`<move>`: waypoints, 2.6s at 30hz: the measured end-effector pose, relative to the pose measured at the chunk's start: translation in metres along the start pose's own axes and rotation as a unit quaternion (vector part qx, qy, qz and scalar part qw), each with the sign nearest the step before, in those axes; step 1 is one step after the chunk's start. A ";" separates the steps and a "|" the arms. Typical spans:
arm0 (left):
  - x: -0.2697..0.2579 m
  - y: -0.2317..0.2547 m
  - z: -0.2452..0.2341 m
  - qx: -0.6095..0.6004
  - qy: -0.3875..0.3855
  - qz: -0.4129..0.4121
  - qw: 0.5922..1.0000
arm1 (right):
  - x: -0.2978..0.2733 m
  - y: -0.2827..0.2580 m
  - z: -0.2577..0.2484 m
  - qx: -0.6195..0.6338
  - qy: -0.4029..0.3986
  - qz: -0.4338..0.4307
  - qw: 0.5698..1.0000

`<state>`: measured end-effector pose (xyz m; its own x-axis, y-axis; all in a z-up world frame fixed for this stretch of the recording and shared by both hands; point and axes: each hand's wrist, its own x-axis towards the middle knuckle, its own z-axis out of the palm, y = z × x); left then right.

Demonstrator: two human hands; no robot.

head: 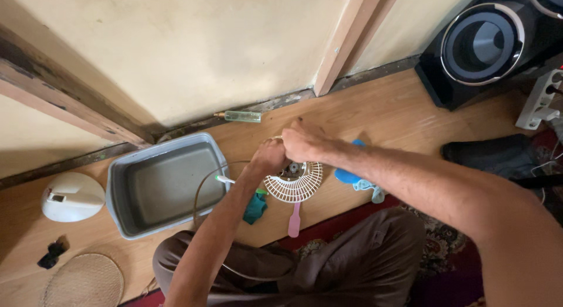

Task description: The person sits on the floor and disassembles a small white fan, removing the front grille and motor housing. They use a screwdriver to loosen screws and a toothbrush to clean internal components. The person then reassembles the fan, securing the housing and grille back in place.

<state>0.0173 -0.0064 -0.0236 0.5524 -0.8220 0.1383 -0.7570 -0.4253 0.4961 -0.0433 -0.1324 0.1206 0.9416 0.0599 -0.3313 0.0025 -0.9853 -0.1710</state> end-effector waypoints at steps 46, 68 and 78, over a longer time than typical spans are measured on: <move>-0.009 -0.025 -0.003 -0.090 0.029 0.014 0.995 | 0.041 0.033 0.016 -0.446 0.081 -0.454 0.767; -0.012 -0.009 -0.009 -0.088 0.005 -0.022 0.996 | 0.020 -0.010 0.005 -0.033 -0.081 0.034 0.996; -0.017 -0.028 0.022 -0.016 0.129 -0.043 0.991 | 0.045 0.014 0.043 -0.275 0.114 -0.299 0.907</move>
<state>0.0215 0.0113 -0.0586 0.6876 -0.6580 0.3069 -0.6947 -0.4734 0.5415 -0.0152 -0.1364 0.0631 0.7617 0.6365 -0.1216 0.6439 -0.7225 0.2518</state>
